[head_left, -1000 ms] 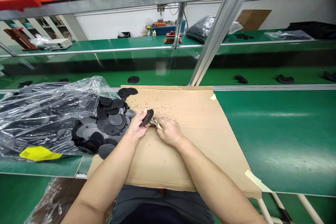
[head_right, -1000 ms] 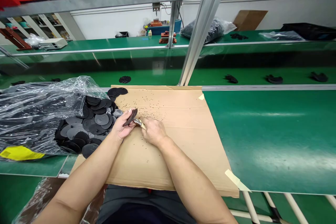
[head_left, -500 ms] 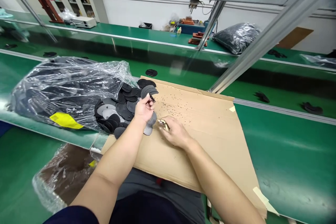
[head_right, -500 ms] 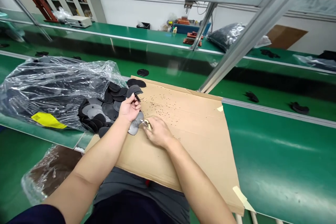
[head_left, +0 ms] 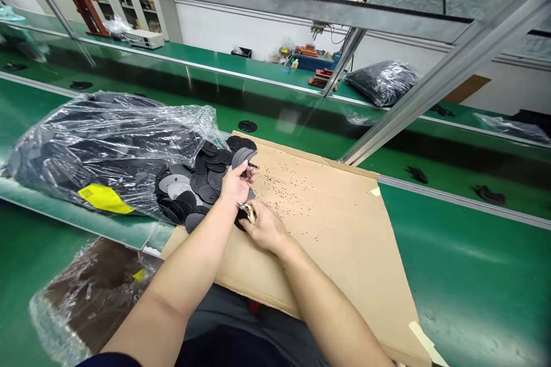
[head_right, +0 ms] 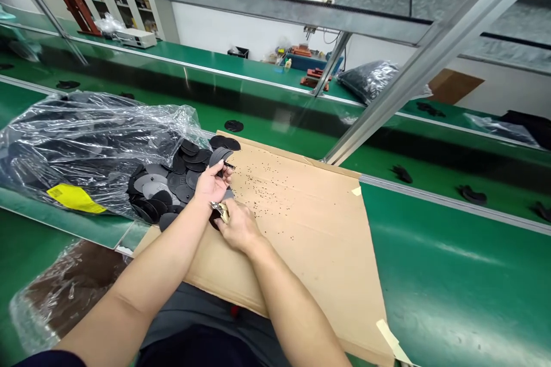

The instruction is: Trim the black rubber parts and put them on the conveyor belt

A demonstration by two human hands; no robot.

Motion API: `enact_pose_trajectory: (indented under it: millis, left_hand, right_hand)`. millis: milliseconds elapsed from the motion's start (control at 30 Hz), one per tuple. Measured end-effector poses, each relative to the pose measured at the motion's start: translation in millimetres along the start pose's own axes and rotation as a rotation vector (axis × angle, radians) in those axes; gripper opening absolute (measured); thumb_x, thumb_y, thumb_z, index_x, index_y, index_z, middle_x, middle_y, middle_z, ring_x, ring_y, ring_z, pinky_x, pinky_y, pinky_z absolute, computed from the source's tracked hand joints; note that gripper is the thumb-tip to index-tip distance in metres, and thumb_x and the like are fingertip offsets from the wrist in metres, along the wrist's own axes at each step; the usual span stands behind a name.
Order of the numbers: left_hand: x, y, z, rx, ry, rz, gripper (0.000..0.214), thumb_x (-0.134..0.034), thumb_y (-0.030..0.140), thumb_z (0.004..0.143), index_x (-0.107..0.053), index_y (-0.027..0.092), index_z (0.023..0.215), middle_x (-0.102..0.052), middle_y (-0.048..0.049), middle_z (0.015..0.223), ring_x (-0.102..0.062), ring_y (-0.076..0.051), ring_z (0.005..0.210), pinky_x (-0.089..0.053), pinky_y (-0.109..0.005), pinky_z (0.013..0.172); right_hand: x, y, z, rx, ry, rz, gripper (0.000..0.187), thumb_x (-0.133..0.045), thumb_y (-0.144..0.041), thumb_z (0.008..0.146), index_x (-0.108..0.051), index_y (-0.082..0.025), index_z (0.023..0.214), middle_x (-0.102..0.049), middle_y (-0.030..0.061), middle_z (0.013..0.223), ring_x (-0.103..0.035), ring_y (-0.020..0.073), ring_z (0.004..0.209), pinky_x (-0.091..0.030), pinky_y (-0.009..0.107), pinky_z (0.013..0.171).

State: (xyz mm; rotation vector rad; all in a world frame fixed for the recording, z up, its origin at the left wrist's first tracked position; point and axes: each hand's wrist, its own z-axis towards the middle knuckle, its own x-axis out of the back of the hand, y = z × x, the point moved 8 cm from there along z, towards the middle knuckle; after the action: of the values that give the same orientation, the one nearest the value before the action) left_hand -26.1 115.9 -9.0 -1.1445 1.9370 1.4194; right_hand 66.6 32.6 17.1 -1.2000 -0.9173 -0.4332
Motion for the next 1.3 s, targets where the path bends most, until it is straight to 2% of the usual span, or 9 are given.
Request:
enact_pose_trajectory:
  millis: [133, 233, 467, 600, 733, 833, 1033, 1200, 1300]
  left_hand:
    - [-3.6, 4, -4, -0.086, -0.030, 0.094, 0.028, -0.076, 0.023, 0.064, -0.053, 0.016, 0.079, -0.059, 0.0029, 0.062, -0.061, -0.011, 0.055, -0.041, -0.018, 0.048]
    - [-9.6, -2, -10, -0.162, -0.069, 0.298, 0.030, -0.076, 0.028, 0.067, -0.055, 0.017, 0.086, -0.063, 0.0002, 0.066, -0.062, -0.012, 0.054, -0.041, -0.018, 0.046]
    - [-28.1, -49, -32, 0.001, -0.323, 0.533, 0.044, -0.081, 0.029, 0.061, -0.064, 0.015, 0.099, -0.069, -0.0069, 0.088, -0.064, -0.015, 0.066, -0.051, -0.023, 0.054]
    - [-25.5, -47, -30, -0.079, -0.322, 0.586, 0.052, -0.083, 0.027, 0.057, -0.065, 0.014, 0.105, -0.070, -0.0079, 0.097, -0.065, -0.016, 0.077, -0.051, -0.022, 0.059]
    - [-22.1, -47, -26, -0.095, -0.325, 0.677, 0.055, -0.082, 0.028, 0.059, -0.065, 0.015, 0.109, -0.070, -0.0066, 0.094, -0.064, -0.015, 0.073, -0.046, -0.019, 0.052]
    - [-26.2, -50, -28, -0.076, -0.376, 0.627, 0.057, -0.084, 0.024, 0.056, -0.065, 0.014, 0.109, -0.070, -0.0072, 0.098, -0.065, -0.017, 0.082, -0.052, -0.024, 0.065]
    - [-24.3, -48, -27, -0.035, -0.291, 0.454, 0.052, -0.084, 0.023, 0.057, -0.062, 0.016, 0.104, -0.070, -0.0050, 0.096, -0.065, -0.018, 0.085, -0.053, -0.036, 0.079]
    - [-33.4, -55, -37, 0.008, -0.418, 0.492, 0.055, -0.083, 0.022, 0.059, -0.061, 0.015, 0.108, -0.069, -0.0074, 0.102, -0.065, -0.020, 0.090, -0.052, -0.037, 0.083]
    - [-33.2, -54, -36, -0.032, -0.398, 0.468, 0.057, -0.083, 0.021, 0.058, -0.061, 0.016, 0.110, -0.069, -0.0072, 0.104, -0.064, -0.019, 0.092, -0.050, -0.036, 0.086]
  right_hand:
    - [26, 32, -2, -0.063, 0.226, 0.391, 0.030, -0.058, -0.026, 0.076, -0.057, -0.022, 0.106, -0.067, 0.0017, 0.089, -0.061, 0.0174, 0.078, -0.048, 0.031, 0.073]
    - [46, 65, -2, -0.137, 0.420, 0.760, 0.025, -0.058, -0.032, 0.075, -0.058, -0.018, 0.096, -0.065, 0.0026, 0.083, -0.061, 0.0165, 0.073, -0.050, 0.031, 0.071]
    - [56, 95, -2, -0.247, 0.620, 1.213, 0.025, -0.067, -0.029, 0.065, -0.048, -0.020, 0.077, -0.054, -0.0046, 0.066, -0.055, 0.0118, 0.059, -0.048, 0.027, 0.062]
    - [59, 92, -4, -0.239, 0.665, 1.131, 0.026, -0.070, -0.030, 0.065, -0.053, -0.019, 0.081, -0.057, -0.0027, 0.073, -0.056, 0.0125, 0.067, -0.049, 0.028, 0.069]
    - [73, 92, -9, -0.213, 0.701, 0.815, 0.029, -0.068, -0.036, 0.071, -0.061, -0.019, 0.094, -0.062, 0.0006, 0.081, -0.057, 0.0152, 0.073, -0.048, 0.030, 0.074]
    - [76, 95, -8, -0.187, 0.639, 0.645, 0.020, -0.065, -0.036, 0.074, -0.063, -0.020, 0.085, -0.064, 0.0001, 0.076, -0.057, 0.0155, 0.069, -0.046, 0.031, 0.072]
    - [66, 108, -7, -0.220, 0.687, 0.829, 0.032, -0.063, -0.032, 0.071, -0.063, -0.020, 0.100, -0.065, 0.0008, 0.083, -0.058, 0.0160, 0.073, -0.047, 0.031, 0.072]
    - [69, 111, -14, -0.296, 0.898, 1.011, 0.021, -0.064, -0.032, 0.068, -0.058, -0.018, 0.082, -0.060, -0.0002, 0.077, -0.055, 0.0139, 0.071, -0.046, 0.029, 0.072]
    - [70, 106, -16, -0.304, 0.899, 1.009, 0.020, -0.067, -0.030, 0.066, -0.054, -0.018, 0.075, -0.056, -0.0026, 0.071, -0.051, 0.0116, 0.066, -0.044, 0.027, 0.068]
